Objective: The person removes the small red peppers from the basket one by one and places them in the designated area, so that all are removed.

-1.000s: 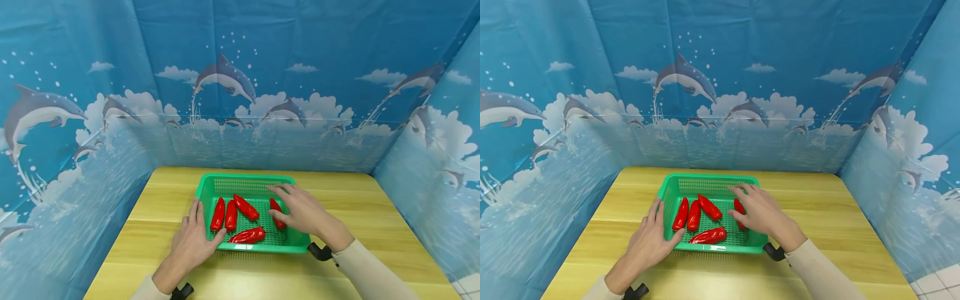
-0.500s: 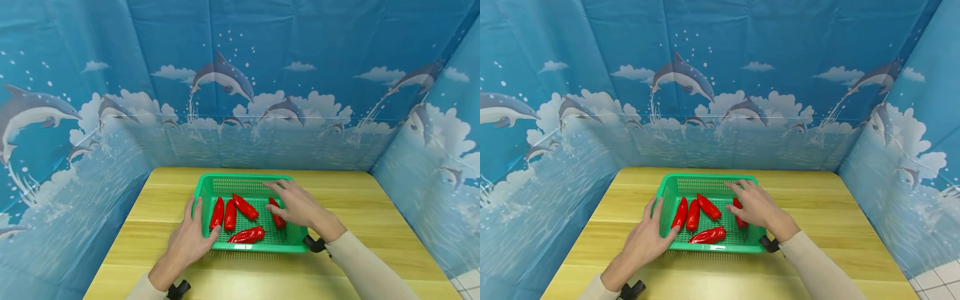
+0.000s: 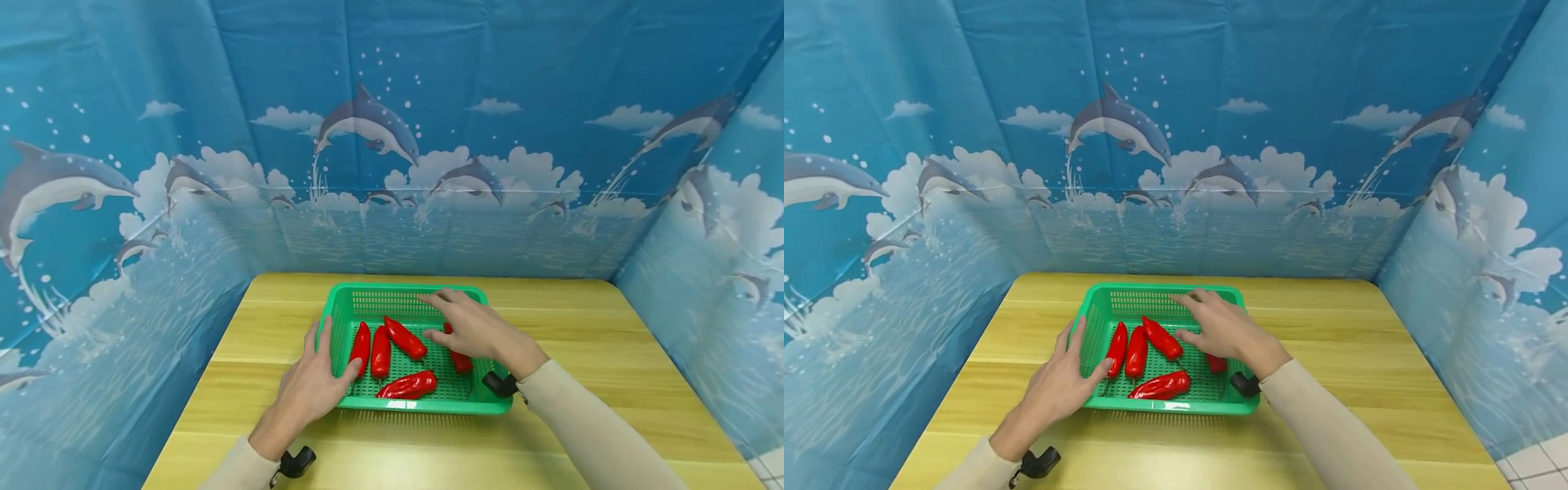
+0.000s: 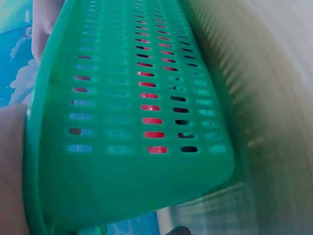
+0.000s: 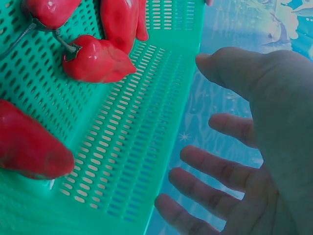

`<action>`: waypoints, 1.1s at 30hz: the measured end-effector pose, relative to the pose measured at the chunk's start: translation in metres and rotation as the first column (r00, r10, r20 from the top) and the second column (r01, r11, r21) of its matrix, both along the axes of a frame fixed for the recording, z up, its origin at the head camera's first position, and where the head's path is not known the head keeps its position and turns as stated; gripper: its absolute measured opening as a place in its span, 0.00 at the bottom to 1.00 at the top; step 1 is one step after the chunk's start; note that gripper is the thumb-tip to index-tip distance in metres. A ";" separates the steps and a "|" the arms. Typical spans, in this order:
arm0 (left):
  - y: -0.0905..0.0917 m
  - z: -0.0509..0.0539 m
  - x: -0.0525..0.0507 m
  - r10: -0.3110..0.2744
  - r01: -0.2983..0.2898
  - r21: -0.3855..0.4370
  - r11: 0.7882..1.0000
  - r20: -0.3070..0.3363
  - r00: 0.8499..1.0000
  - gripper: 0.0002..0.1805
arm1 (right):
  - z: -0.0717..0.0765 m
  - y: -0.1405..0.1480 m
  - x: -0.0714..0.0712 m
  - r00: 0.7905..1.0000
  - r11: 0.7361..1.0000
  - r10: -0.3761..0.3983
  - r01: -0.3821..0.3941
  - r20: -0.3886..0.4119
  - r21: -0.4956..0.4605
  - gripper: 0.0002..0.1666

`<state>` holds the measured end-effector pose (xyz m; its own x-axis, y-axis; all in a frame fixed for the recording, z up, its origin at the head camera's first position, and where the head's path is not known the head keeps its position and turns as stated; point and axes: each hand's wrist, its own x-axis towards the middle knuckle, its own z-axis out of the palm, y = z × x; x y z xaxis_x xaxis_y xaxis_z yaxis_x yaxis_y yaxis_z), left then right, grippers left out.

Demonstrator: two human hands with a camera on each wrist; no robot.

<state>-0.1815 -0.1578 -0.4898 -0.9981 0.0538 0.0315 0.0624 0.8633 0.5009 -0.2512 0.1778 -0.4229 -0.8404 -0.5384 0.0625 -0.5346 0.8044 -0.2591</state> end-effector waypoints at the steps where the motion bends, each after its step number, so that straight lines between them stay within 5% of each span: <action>1: 0.000 -0.001 0.001 0.000 0.000 0.001 1.000 0.005 1.000 0.61 | -0.001 -0.001 -0.001 1.000 1.000 0.001 -0.001 0.010 -0.001 0.45; 17: 0.000 -0.002 0.001 -0.003 0.003 -0.041 0.999 0.001 1.000 0.61 | -0.009 -0.012 -0.019 0.991 1.000 0.019 -0.017 0.131 -0.016 0.45; 33: -0.001 -0.004 0.003 -0.001 0.001 0.007 1.000 0.016 1.000 0.60 | -0.023 -0.027 -0.034 0.974 0.998 0.057 -0.056 0.218 -0.015 0.45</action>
<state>-0.1787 -0.1587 -0.4941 -0.9984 0.0548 0.0163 0.0555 0.8599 0.5074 -0.2851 0.1504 -0.4457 -0.8025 -0.5856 -0.1147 -0.5087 0.7719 -0.3814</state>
